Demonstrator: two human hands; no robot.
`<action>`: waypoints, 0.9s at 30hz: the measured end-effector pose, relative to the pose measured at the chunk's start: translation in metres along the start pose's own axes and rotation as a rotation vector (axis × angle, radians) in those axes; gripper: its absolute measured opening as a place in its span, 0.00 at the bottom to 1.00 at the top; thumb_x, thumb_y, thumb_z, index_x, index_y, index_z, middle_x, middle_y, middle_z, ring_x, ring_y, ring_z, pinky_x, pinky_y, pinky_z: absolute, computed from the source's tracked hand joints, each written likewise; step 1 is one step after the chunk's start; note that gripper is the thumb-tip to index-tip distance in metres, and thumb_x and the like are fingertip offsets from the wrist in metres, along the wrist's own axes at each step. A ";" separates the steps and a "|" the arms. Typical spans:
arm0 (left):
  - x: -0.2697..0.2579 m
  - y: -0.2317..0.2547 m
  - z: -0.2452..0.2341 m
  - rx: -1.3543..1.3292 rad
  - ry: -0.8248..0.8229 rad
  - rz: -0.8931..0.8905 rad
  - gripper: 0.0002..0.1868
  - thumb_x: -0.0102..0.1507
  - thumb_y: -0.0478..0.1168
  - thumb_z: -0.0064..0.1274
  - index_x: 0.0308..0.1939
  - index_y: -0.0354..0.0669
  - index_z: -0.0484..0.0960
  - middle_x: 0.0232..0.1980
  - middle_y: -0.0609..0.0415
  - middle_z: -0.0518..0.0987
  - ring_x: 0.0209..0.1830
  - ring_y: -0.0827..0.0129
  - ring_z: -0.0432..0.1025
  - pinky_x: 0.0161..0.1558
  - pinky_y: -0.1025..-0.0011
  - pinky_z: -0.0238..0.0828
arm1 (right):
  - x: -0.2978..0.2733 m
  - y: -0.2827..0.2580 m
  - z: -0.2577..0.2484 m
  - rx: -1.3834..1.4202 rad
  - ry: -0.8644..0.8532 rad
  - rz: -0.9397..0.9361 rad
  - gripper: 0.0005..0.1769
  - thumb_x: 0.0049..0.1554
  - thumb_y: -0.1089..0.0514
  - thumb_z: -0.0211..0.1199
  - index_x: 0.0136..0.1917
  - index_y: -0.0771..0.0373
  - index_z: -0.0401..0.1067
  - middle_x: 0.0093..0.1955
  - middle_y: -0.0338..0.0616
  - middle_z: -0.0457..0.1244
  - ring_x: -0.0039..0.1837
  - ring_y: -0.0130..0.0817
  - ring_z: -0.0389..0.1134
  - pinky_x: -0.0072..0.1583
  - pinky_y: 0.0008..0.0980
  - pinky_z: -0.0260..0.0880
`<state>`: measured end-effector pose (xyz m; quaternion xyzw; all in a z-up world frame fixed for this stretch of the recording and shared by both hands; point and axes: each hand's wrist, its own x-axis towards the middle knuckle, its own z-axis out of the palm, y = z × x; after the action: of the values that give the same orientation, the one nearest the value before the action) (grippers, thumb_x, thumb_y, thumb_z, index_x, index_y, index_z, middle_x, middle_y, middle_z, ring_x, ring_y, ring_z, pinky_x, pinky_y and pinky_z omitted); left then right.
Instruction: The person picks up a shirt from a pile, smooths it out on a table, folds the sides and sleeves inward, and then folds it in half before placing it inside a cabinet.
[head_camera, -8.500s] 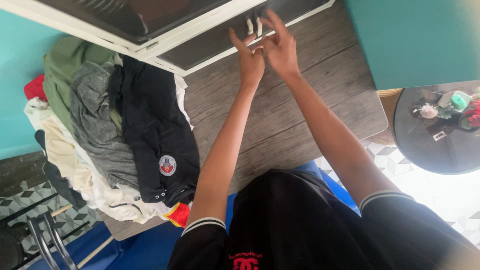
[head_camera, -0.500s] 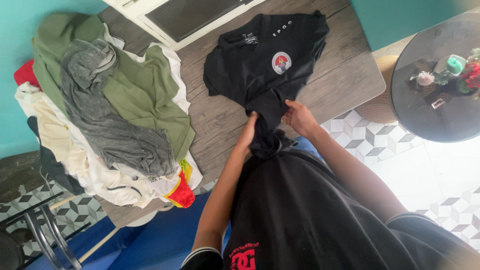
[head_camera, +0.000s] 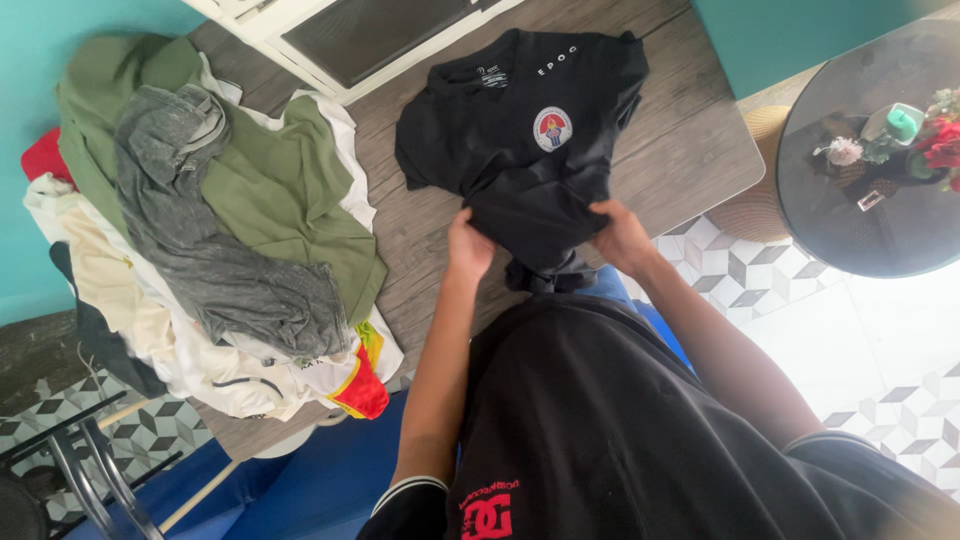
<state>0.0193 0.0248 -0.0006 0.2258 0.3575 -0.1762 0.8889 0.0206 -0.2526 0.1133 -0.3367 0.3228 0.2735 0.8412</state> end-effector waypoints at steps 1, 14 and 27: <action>-0.006 0.010 -0.004 -0.059 -0.064 0.049 0.29 0.69 0.48 0.38 0.68 0.31 0.67 0.72 0.46 0.72 0.72 0.57 0.64 0.74 0.59 0.53 | 0.001 -0.006 -0.012 -0.010 0.037 -0.079 0.17 0.57 0.58 0.53 0.57 0.67 0.69 0.58 0.46 0.68 0.57 0.36 0.70 0.60 0.34 0.71; -0.095 0.048 0.004 0.811 -0.044 -0.388 0.45 0.59 0.55 0.60 0.73 0.32 0.65 0.71 0.49 0.73 0.72 0.61 0.64 0.71 0.59 0.54 | 0.000 -0.003 -0.073 -0.702 -0.044 -0.020 0.19 0.52 0.61 0.62 0.58 0.64 0.71 0.57 0.29 0.66 0.55 0.31 0.71 0.52 0.39 0.75; -0.118 0.052 0.023 0.997 0.156 -0.059 0.48 0.63 0.66 0.47 0.71 0.27 0.65 0.72 0.38 0.71 0.72 0.54 0.66 0.70 0.62 0.59 | 0.010 0.000 -0.070 -0.556 0.097 0.122 0.29 0.58 0.50 0.63 0.66 0.72 0.68 0.61 0.51 0.68 0.64 0.41 0.68 0.66 0.40 0.67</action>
<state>-0.0243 0.0739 0.1127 0.6250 0.3016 -0.3331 0.6383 0.0016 -0.3025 0.0663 -0.5470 0.2950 0.3849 0.6823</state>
